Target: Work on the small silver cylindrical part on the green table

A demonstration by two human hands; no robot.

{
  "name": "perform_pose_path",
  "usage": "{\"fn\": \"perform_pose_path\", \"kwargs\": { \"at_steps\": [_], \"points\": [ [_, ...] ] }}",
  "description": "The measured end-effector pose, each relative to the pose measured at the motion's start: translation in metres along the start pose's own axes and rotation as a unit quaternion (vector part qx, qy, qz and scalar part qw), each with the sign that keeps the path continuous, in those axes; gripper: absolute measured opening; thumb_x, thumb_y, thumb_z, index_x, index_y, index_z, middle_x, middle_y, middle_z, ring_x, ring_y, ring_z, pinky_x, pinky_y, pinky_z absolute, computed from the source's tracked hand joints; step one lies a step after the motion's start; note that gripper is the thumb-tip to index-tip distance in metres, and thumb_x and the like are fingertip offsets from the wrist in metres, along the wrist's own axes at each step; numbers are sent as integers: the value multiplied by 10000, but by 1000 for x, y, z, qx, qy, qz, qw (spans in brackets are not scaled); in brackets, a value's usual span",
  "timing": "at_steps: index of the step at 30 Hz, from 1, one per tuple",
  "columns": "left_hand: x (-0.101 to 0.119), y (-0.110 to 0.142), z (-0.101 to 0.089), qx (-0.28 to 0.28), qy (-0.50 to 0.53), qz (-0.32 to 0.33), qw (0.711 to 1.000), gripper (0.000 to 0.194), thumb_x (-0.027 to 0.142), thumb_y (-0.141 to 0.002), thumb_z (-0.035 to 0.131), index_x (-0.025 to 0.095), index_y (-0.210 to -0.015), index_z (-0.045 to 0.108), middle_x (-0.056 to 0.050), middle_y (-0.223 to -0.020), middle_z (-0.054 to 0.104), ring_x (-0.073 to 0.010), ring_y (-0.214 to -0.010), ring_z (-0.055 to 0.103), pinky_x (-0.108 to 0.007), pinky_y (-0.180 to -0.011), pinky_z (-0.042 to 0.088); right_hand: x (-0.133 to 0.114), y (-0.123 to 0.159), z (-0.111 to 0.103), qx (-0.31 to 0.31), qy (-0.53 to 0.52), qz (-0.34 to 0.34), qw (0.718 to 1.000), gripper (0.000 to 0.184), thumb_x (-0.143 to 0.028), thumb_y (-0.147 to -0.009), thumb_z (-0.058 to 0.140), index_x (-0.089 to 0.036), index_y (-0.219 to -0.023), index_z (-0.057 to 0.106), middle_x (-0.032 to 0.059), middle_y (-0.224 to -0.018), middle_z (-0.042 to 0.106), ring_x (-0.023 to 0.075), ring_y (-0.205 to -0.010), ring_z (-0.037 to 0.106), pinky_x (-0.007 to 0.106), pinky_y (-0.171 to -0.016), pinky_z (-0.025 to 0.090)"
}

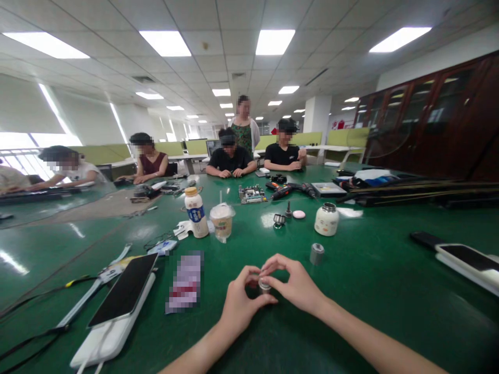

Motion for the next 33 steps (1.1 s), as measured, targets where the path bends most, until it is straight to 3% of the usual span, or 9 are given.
{"fn": "perform_pose_path", "kwargs": {
  "at_steps": [3, 6, 11, 15, 19, 23, 29, 33],
  "points": [
    [1, 0, 0, 1, 9, 2, 1000, 506, 218, -599, 883, 215, -983, 554, 31, -796, 766, -186, -761, 699, -254, -723, 489, 0, -1, 0, -31, 22, 13, 999, 49, -185, -790, 700, -211, -830, 710, -3, -823, 747, 185, -812, 700, 284, -783, 512],
    [1, 0, 0, 2, 15, 4, 1000, 521, 217, -589, 889, 214, -987, 554, 34, -800, 766, -180, -759, 701, -244, -715, 490, -1, 1, 0, -19, 53, 2, 998, 47, -175, -790, 701, -219, -782, 712, -11, -768, 737, 183, -767, 692, 283, -745, 504],
    [1, 2, -1, 8, 9, 6, 1000, 524, 260, -583, 896, 204, -990, 570, 21, -807, 756, -182, -757, 690, -248, -711, 491, -2, -2, -14, 67, 62, -42, 995, 60, -208, -813, 690, -223, -762, 660, -8, -776, 714, 187, -784, 682, 300, -758, 502],
    [3, 1, -1, 7, 9, 2, 1000, 512, 270, -579, 898, 192, -975, 583, 11, -789, 749, -181, -741, 685, -245, -696, 488, 27, -11, -48, 163, 50, -7, 985, 160, -319, -788, 720, -207, -817, 610, 27, -819, 723, 214, -821, 698, 335, -786, 522],
    [3, 1, -1, 6, 7, 1, 1000, 507, 268, -583, 897, 195, -972, 580, 14, -788, 748, -178, -738, 676, -244, -695, 484, 68, -12, -52, 94, 77, 37, 992, 137, -306, -756, 721, -197, -750, 638, 21, -754, 732, 213, -758, 706, 346, -760, 535],
    [1, 1, -1, 7, 0, 5, 1000, 513, 285, -587, 894, 200, -980, 576, 21, -782, 746, -177, -733, 666, -249, -698, 484, 87, -6, -47, 57, 69, 44, 995, 110, -289, -733, 730, -194, -769, 686, 26, -790, 751, 210, -777, 713, 347, -775, 550],
    [1, 1, 0, 6, 10, 4, 1000, 490, 256, -590, 889, 200, -967, 581, 18, -800, 749, -178, -743, 679, -245, -699, 492, 88, -8, -46, 63, 41, 47, 996, 100, -283, -743, 722, -189, -750, 687, 50, -807, 762, 226, -786, 718, 390, -802, 554],
    [1, 1, -1, 6, 12, 1, 1000, 490, 236, -576, 896, 200, -955, 587, 16, -798, 749, -183, -751, 680, -249, -709, 497, 62, -10, -37, 78, -3, 34, 996, 158, -332, -798, 696, -192, -763, 632, 68, -852, 768, 228, -836, 727, 387, -824, 559]
  ]
}}
Point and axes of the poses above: each hand's wrist, its own y-axis away from the middle knuckle, its own z-axis out of the palm, x = y × z, the point moved 7 cm from there along -y, towards the middle knuckle
